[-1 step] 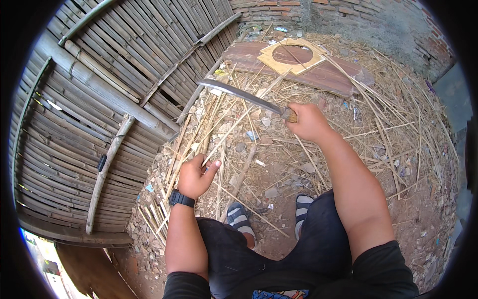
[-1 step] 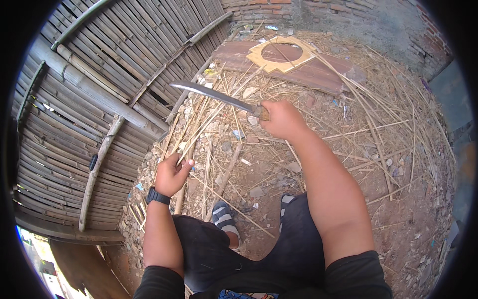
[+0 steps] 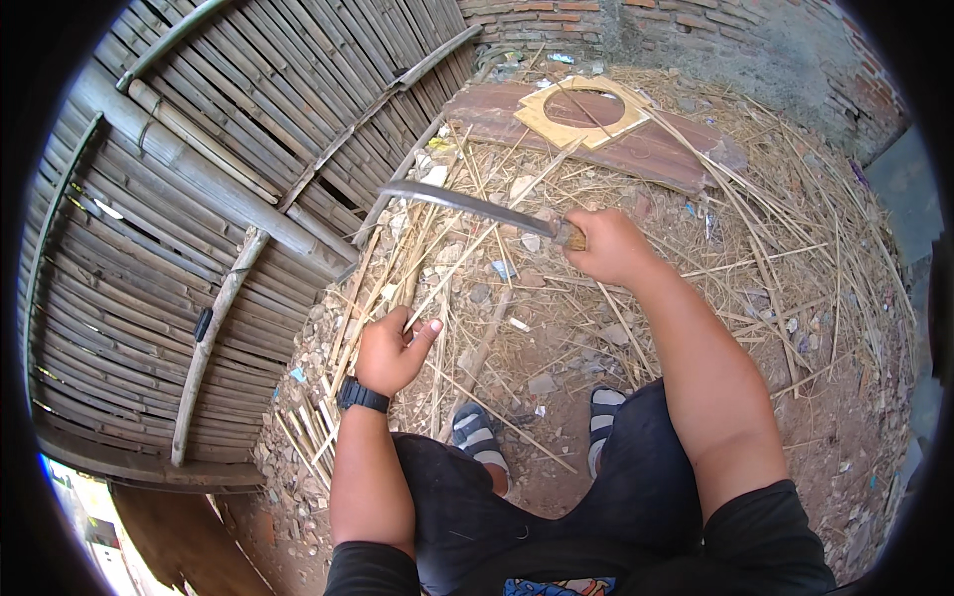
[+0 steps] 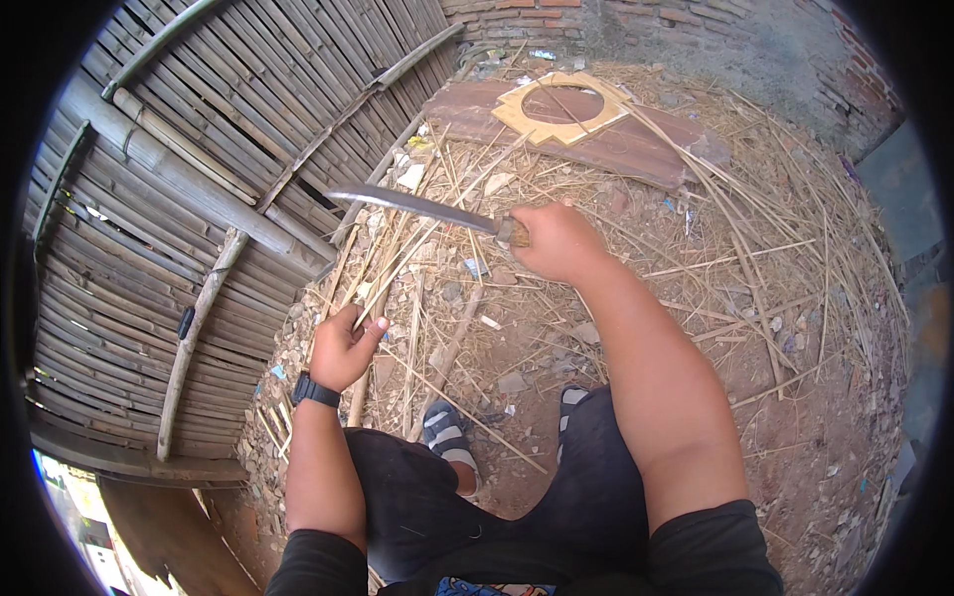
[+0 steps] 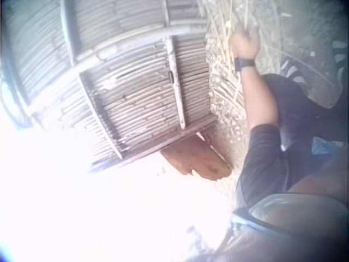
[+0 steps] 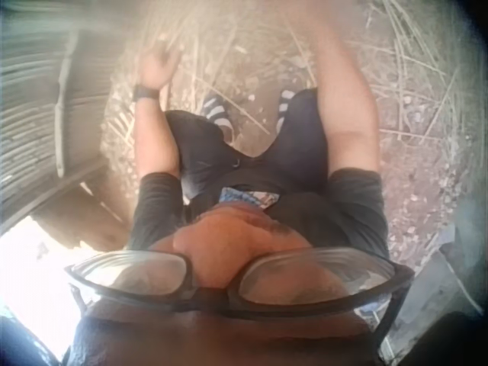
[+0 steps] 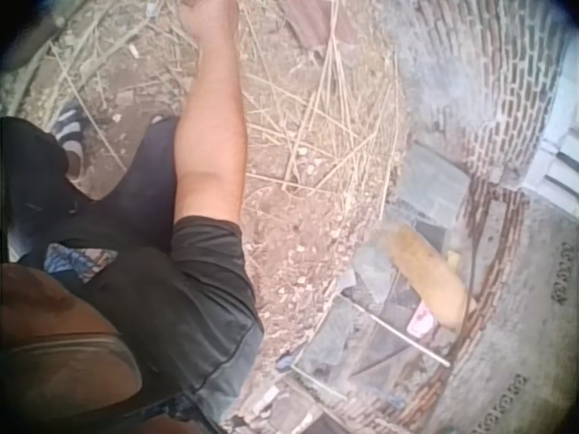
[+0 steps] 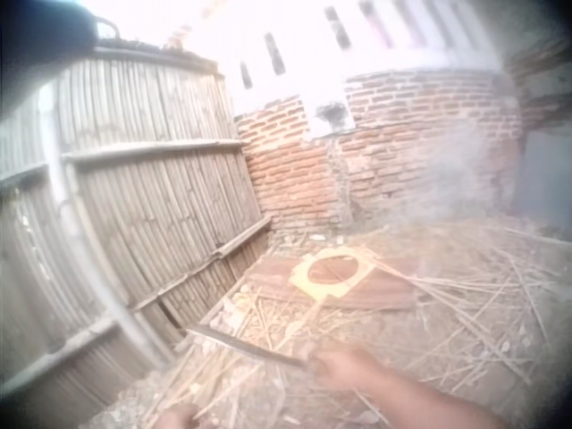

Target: The person holds a long bamboo strip in their left hand and uses a curved knife in their right hand to shave thin layers off the strip. The person repeatedly strokes the knife along the bamboo to thin it, with shavings falling onto the ground.

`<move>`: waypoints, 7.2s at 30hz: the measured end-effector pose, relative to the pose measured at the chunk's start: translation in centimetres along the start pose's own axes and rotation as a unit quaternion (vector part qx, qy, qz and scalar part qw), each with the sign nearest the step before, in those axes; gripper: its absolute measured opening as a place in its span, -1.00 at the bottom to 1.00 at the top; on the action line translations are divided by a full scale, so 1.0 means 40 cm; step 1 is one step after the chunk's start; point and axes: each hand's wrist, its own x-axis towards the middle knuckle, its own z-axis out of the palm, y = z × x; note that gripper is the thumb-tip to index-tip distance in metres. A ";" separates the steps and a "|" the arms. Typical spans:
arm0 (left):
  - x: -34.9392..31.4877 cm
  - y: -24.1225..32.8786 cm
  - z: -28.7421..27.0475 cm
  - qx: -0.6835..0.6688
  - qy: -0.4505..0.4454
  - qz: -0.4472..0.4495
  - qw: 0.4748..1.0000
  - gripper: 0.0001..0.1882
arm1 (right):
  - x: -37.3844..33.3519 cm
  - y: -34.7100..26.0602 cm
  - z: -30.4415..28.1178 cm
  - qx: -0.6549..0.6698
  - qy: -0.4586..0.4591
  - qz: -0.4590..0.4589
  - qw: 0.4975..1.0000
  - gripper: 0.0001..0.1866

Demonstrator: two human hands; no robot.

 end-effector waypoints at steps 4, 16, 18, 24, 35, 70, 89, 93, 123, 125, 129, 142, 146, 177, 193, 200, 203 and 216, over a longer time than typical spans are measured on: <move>-0.008 -0.028 0.013 -0.009 -0.018 -0.017 1.000 -0.51 | 0.010 -0.084 0.008 -0.071 -0.091 -0.113 0.987 -0.68; -0.005 -0.002 -0.023 0.036 0.003 -0.014 0.999 -0.50 | -0.006 0.072 -0.021 0.056 0.070 0.112 0.990 -0.63; 0.001 0.020 -0.022 0.046 -0.011 -0.019 0.999 -0.49 | -0.007 0.008 -0.024 0.047 0.020 0.061 0.997 -0.67; -0.015 -0.001 -0.003 0.019 0.014 0.004 1.000 -0.55 | 0.005 -0.094 -0.015 -0.060 -0.116 -0.100 0.986 -0.71; -0.005 -0.007 -0.008 -0.022 -0.020 -0.027 0.999 -0.51 | -0.005 -0.010 -0.045 0.052 0.032 0.096 0.993 -0.73; 0.000 -0.055 0.026 -0.115 -0.044 -0.017 0.992 -0.47 | 0.000 0.014 -0.004 0.067 0.034 0.031 0.997 -0.67; -0.011 -0.058 0.030 -0.160 -0.052 -0.015 0.986 -0.56 | 0.015 -0.078 0.033 -0.052 -0.061 -0.122 0.989 -0.71; -0.019 -0.022 -0.007 -0.084 -0.046 0.000 0.995 -0.59 | 0.024 -0.058 0.027 -0.063 -0.036 -0.107 0.992 -0.71; -0.026 -0.027 -0.013 -0.353 -0.188 -0.161 0.902 -0.26 | 0.008 -0.071 0.009 -0.043 0.065 -0.218 0.973 -0.75; -0.023 -0.018 -0.026 -0.371 -0.197 -0.166 0.892 -0.27 | 0.012 -0.057 0.012 -0.023 0.078 -0.200 0.976 -0.74; -0.012 -0.030 -0.035 -0.399 -0.215 -0.189 0.871 -0.31 | 0.010 -0.016 0.012 0.025 0.107 -0.126 0.986 -0.74; 0.007 -0.031 -0.003 -0.377 -0.211 -0.174 0.885 -0.36 | 0.007 0.008 0.015 0.046 0.059 -0.076 0.994 -0.71; 0.001 -0.045 -0.012 -0.372 -0.203 -0.180 0.888 -0.35 | 0.002 -0.038 0.012 0.026 0.036 -0.110 0.993 -0.78; -0.010 -0.031 -0.018 -0.402 -0.203 -0.183 0.874 -0.39 | -0.011 -0.037 -0.049 0.014 0.092 -0.083 0.992 -0.80; -0.016 -0.052 0.017 -0.187 -0.015 0.039 0.981 -0.48 | -0.010 -0.082 -0.056 -0.083 0.017 -0.121 0.989 -0.67; -0.007 -0.012 0.002 -0.053 0.039 0.027 0.997 -0.51 | 0.007 0.036 -0.035 0.068 0.147 0.047 0.986 -0.69; -0.007 -0.034 0.004 -0.087 0.049 0.025 0.995 -0.50 | 0.003 -0.057 -0.046 -0.003 0.024 0.007 1.000 -0.70; -0.007 -0.057 0.011 -0.062 0.003 0.002 0.998 -0.46 | 0.013 0.084 -0.007 0.102 0.144 0.145 0.974 -0.50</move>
